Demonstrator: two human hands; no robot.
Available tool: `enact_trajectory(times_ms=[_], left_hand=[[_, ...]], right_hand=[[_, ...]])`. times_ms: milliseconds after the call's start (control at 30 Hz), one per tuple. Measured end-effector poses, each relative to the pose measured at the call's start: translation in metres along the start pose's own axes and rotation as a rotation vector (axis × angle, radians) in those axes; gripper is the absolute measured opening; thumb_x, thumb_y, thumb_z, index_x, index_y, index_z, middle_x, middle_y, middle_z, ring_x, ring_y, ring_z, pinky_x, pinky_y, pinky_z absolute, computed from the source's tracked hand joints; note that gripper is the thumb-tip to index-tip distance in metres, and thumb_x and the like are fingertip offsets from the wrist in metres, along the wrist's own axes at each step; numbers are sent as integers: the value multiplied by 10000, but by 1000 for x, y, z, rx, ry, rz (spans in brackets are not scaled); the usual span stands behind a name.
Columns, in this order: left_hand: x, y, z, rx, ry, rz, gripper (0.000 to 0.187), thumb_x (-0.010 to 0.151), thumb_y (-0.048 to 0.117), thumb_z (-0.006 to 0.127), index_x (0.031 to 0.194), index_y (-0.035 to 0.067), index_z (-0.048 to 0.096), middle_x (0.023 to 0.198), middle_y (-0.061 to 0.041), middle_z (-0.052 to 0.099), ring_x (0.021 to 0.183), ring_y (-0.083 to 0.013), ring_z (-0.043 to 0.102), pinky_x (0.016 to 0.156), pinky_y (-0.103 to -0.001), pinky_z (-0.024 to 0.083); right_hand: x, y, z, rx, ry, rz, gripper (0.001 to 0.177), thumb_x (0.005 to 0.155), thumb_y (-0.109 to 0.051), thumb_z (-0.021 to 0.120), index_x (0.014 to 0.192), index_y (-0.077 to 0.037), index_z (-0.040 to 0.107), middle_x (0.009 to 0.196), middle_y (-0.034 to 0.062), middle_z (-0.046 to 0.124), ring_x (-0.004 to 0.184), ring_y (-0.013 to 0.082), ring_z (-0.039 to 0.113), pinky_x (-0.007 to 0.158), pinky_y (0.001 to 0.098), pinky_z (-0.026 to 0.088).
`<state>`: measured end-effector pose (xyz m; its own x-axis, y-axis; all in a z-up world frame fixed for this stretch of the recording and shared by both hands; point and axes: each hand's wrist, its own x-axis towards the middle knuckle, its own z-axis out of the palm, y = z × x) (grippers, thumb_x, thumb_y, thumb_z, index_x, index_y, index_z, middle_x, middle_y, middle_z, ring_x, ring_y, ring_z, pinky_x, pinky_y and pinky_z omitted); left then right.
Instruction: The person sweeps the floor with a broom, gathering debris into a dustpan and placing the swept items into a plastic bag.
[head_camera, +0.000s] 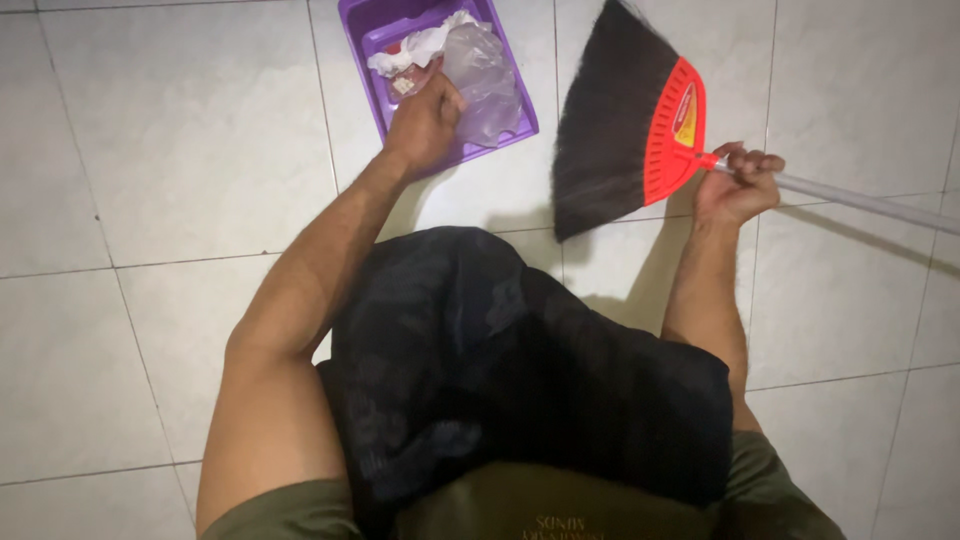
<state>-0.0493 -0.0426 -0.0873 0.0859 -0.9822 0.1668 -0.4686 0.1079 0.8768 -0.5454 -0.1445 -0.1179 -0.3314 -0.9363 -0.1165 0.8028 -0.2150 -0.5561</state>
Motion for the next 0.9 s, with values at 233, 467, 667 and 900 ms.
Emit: enact_trajectory(times_ms=[233,467,667,900], left_hand=[[-2,14,3,195,-116,-134,423,823,-10,664,1227,100,605,1207,-223,607,1162,-397,611,1029,-476,484],[-4,17,6,304,-120,-66,487,767,5,742,1236,113,666,1287,-220,550,1234,-411,517,1080,-477,432],[-7,29,13,327,-202,-76,435,785,38,760,1207,123,700,1301,-190,557,1190,-384,558,1049,-466,462],[-4,28,6,375,-347,-242,162,991,202,680,1125,111,687,1139,-149,712,1106,-377,674,1030,-495,496]], right_hand=[[-4,2,-43,-181,111,78,279,668,104,461,857,-100,471,808,79,516,790,255,523,935,506,549],[2,5,-77,-239,273,230,446,840,144,468,1250,-34,465,1075,150,499,1050,327,533,1096,571,558],[0,8,-82,-480,398,291,419,899,99,536,1288,-57,523,1044,104,603,963,265,641,1017,464,551],[-4,13,-75,-691,485,285,265,914,57,624,1175,17,599,1033,103,679,940,232,700,946,394,609]])
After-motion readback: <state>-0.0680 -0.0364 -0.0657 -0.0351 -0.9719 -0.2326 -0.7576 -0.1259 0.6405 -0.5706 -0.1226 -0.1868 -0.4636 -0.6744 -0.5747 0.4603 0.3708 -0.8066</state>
